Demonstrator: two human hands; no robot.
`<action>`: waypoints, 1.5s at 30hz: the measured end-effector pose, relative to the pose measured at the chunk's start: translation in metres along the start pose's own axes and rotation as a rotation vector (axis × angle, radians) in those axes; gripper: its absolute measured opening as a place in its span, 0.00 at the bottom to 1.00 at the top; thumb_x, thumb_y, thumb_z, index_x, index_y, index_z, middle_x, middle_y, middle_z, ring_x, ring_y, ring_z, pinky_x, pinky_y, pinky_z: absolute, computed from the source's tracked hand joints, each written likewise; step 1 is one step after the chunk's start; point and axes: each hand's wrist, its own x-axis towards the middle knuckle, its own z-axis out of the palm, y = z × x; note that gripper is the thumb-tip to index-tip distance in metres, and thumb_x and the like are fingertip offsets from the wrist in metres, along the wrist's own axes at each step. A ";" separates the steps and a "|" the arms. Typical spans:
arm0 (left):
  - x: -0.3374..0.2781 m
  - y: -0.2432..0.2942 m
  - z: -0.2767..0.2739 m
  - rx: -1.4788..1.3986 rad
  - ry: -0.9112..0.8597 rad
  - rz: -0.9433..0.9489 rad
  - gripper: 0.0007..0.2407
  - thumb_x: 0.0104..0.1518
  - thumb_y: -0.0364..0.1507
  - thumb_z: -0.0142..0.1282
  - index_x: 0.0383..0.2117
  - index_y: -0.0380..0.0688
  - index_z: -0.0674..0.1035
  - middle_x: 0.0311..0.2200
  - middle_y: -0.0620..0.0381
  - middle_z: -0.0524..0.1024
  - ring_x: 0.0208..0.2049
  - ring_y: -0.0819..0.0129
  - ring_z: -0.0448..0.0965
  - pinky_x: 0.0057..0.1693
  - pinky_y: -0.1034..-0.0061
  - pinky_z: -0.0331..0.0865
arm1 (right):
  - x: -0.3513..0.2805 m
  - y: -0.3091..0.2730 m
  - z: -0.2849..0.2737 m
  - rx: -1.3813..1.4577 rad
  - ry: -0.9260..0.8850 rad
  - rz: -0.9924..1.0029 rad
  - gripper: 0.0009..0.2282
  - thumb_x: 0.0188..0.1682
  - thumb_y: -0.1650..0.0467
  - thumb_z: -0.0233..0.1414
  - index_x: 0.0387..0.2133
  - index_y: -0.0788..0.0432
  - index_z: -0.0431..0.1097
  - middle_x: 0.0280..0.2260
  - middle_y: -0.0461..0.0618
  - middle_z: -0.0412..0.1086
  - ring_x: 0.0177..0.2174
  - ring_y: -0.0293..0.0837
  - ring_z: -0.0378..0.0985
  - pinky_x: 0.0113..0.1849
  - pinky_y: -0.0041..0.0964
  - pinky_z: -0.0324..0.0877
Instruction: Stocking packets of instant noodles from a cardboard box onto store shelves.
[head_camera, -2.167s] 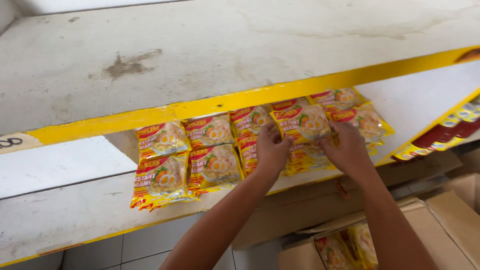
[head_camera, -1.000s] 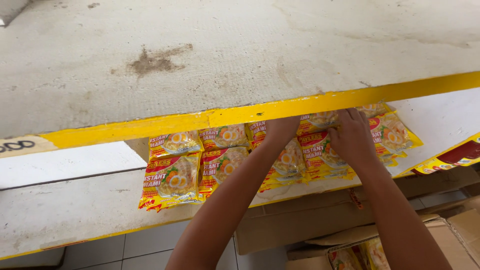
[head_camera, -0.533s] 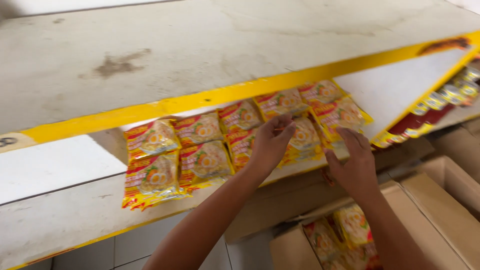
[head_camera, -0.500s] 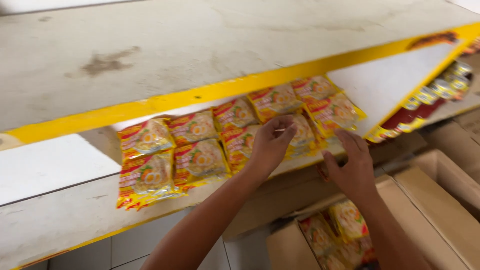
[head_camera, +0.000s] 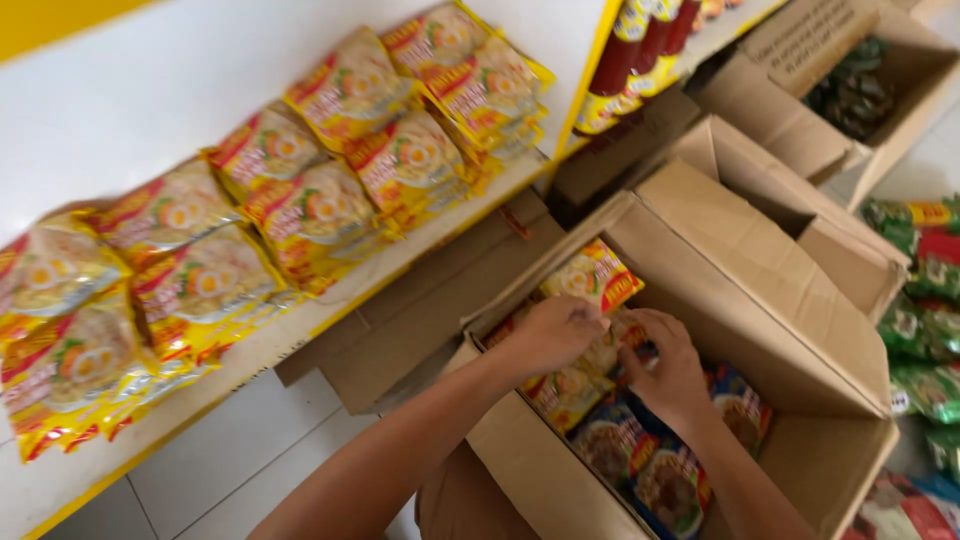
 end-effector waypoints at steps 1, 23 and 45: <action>-0.001 0.000 0.010 -0.005 -0.020 -0.011 0.16 0.63 0.37 0.56 0.35 0.29 0.82 0.30 0.47 0.80 0.32 0.62 0.77 0.43 0.67 0.72 | -0.014 0.019 0.008 -0.001 -0.005 0.023 0.19 0.42 0.74 0.60 0.49 0.62 0.72 0.50 0.60 0.71 0.52 0.58 0.73 0.52 0.48 0.68; 0.031 -0.136 0.120 -0.287 -0.220 -0.977 0.21 0.68 0.40 0.39 0.60 0.38 0.70 0.56 0.44 0.73 0.55 0.58 0.75 0.57 0.58 0.67 | -0.027 0.090 0.050 0.018 -0.634 0.518 0.15 0.46 0.73 0.55 0.47 0.61 0.75 0.41 0.61 0.78 0.40 0.55 0.81 0.44 0.47 0.73; -0.009 -0.051 0.109 -0.746 0.118 -0.678 0.17 0.51 0.19 0.64 0.47 0.28 0.74 0.33 0.48 0.81 0.31 0.66 0.84 0.37 0.76 0.80 | 0.000 0.099 -0.044 0.374 -0.426 0.580 0.16 0.50 0.73 0.53 0.51 0.65 0.74 0.42 0.52 0.80 0.38 0.38 0.76 0.42 0.36 0.72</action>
